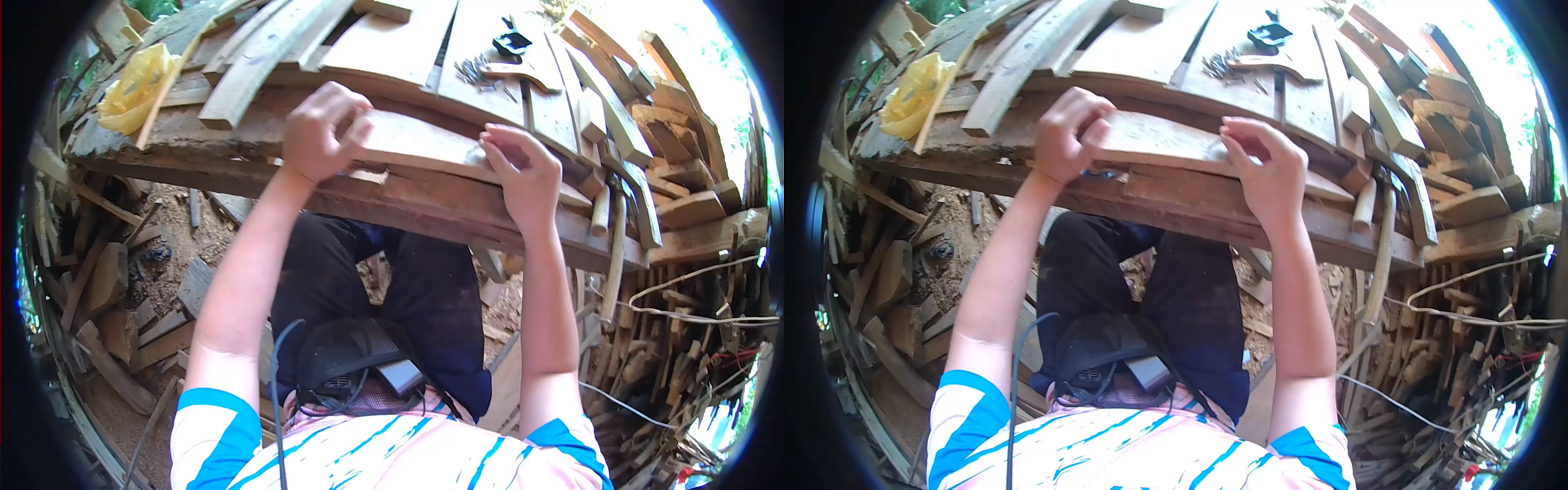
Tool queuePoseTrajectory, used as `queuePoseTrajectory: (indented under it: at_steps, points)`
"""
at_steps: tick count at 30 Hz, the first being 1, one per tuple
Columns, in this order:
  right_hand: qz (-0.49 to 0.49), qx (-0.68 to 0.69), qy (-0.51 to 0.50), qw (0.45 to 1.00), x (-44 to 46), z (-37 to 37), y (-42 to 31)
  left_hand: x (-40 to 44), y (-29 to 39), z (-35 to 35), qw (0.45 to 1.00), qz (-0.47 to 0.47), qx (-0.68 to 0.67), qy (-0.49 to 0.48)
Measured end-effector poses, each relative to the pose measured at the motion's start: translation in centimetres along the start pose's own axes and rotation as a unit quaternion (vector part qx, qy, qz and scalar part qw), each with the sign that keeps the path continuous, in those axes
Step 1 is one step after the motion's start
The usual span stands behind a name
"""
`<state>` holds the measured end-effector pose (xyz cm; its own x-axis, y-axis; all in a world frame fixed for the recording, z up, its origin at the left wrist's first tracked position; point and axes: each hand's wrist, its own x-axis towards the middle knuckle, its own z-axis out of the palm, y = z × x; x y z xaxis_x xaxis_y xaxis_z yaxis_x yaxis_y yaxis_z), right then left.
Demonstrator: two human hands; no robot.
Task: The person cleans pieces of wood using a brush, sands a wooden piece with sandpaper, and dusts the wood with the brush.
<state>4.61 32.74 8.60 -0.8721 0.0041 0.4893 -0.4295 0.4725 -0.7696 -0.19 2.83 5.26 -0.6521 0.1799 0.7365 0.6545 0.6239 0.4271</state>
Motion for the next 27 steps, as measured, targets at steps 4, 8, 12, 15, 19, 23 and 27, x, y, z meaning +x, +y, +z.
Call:
queuePoseTrajectory:
  at_steps: [4, 8, 12, 15, 19, 23, 27]
  points:
    - [-0.039, -0.041, 0.047, 0.997, -0.3, 0.6, 0.6, -0.2, 0.9, -0.6, 0.990, 0.084, 0.087, -0.067]
    - [-0.102, -0.109, 0.103, 0.983, -0.5, 0.4, 0.9, -0.6, 0.3, -0.2, 0.990, 0.076, 0.060, -0.102]
    - [-0.142, -0.169, 0.126, 0.967, -0.8, 1.0, 0.2, -0.6, 0.3, -0.2, 0.991, 0.063, 0.052, -0.106]
    - [-0.114, -0.166, 0.113, 0.973, -1.2, 1.1, 0.1, -0.5, 0.3, -0.1, 0.995, 0.053, 0.007, -0.085]
    - [-0.128, -0.162, 0.109, 0.972, -1.1, 1.0, 0.3, -0.4, 0.3, -0.2, 0.997, 0.006, -0.077, -0.032]
    - [-0.122, -0.140, 0.101, 0.977, -0.8, 0.9, 0.0, 0.3, 0.0, 0.2, 0.990, -0.103, -0.098, -0.023]
    - [-0.105, -0.141, 0.091, 0.980, -0.6, 0.8, 0.0, 0.6, 0.5, 2.1, 0.968, -0.235, -0.085, 0.035]
